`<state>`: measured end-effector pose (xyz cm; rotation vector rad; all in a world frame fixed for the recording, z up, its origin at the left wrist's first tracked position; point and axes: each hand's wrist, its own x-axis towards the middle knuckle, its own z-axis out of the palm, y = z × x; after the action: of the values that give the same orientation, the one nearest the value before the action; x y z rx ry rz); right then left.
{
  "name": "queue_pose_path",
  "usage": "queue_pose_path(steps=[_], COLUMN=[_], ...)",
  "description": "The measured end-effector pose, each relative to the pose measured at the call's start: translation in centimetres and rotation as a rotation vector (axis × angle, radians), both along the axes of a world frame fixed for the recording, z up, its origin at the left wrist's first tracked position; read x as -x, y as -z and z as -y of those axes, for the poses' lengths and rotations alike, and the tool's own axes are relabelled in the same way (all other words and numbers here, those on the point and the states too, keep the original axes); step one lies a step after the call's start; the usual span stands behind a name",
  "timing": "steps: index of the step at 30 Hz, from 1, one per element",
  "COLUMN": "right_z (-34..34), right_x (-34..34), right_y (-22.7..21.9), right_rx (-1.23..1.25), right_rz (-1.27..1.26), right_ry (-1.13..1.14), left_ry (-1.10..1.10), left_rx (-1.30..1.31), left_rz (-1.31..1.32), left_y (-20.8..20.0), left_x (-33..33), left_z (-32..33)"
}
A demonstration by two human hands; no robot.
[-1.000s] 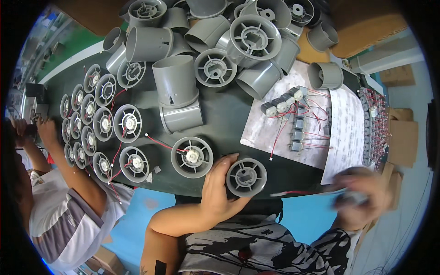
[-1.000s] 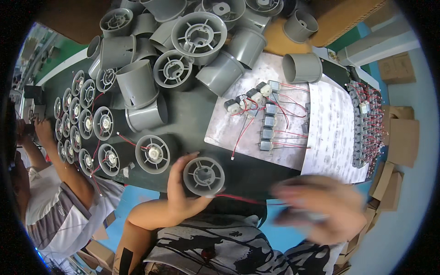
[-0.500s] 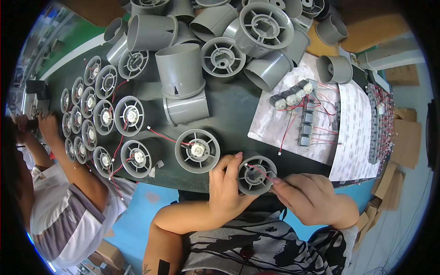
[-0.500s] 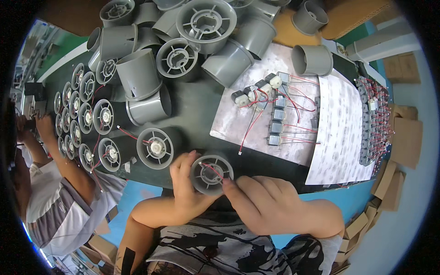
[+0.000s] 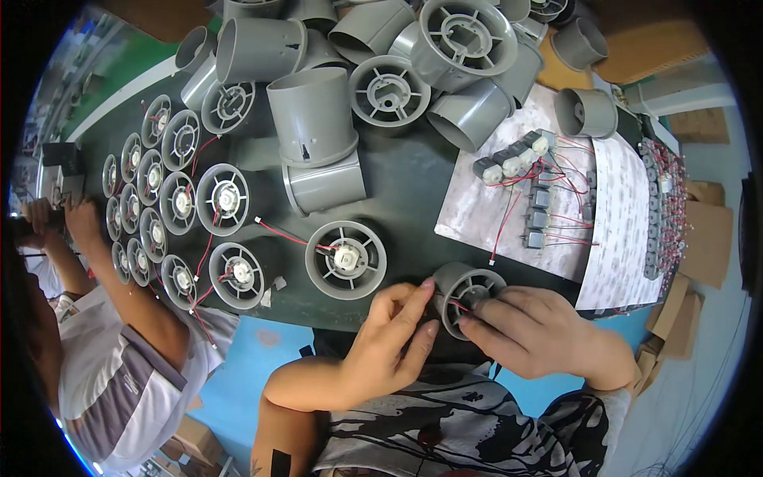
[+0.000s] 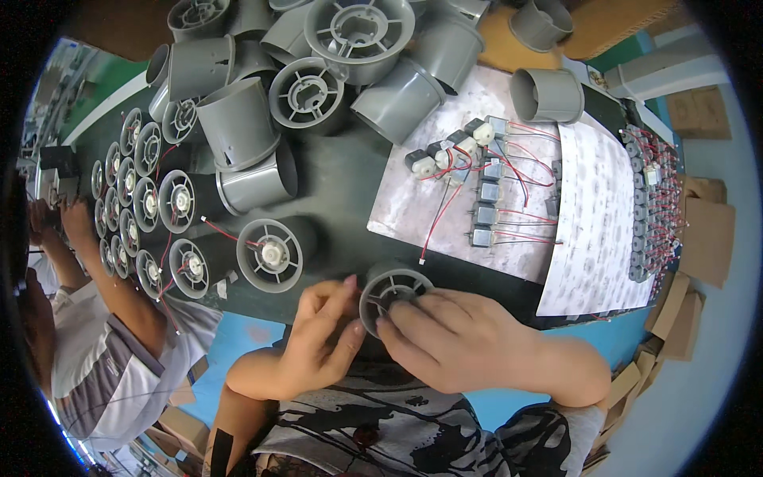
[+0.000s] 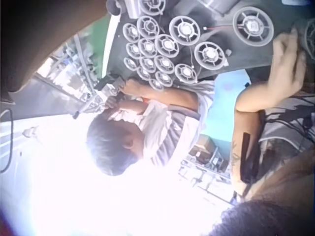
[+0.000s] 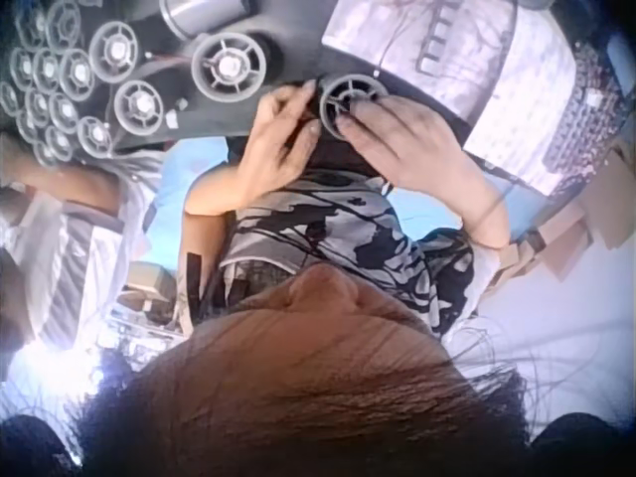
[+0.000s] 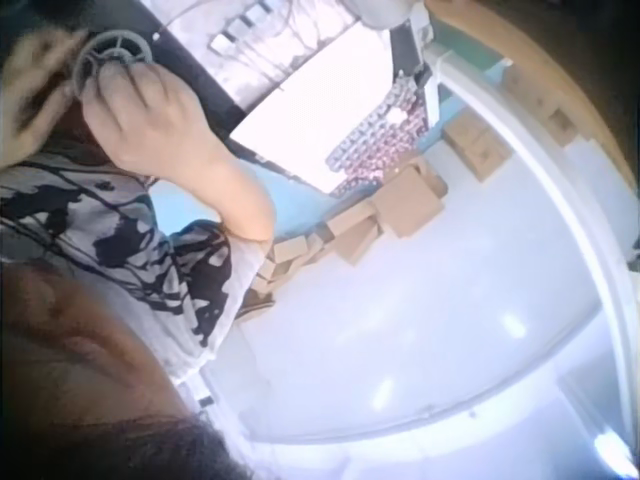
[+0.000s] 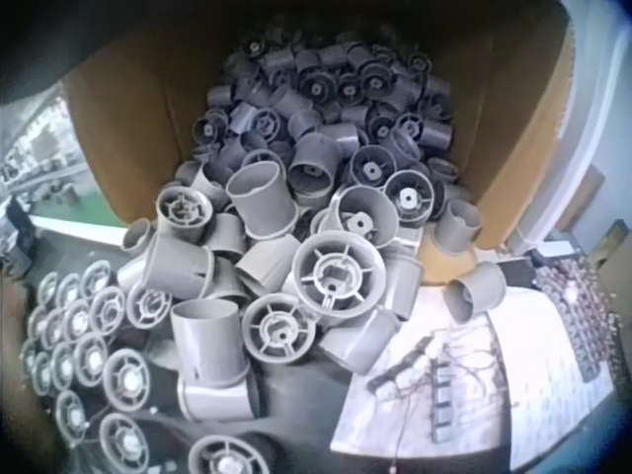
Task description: Manually press-fitting small fan components into plastic housings on an assembly line.
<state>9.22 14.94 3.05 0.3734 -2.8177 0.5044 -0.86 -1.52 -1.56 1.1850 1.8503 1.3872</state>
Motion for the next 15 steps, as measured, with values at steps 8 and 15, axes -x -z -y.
queue_pose_path(steps=[8, 15], right_z=[0.0, 1.2], right_x=[0.8, 0.4], right_y=[-3.2, -2.9], right_rx=[-0.419, -0.516], right_rz=[0.189, 0.308], right_ry=[0.16, 0.131], left_ry=[-0.091, -0.014], left_rx=[0.026, -0.087], left_rz=[-0.099, -0.114], left_y=[0.0, 0.1], left_x=[-0.2, -0.2], left_z=[0.3, -0.5])
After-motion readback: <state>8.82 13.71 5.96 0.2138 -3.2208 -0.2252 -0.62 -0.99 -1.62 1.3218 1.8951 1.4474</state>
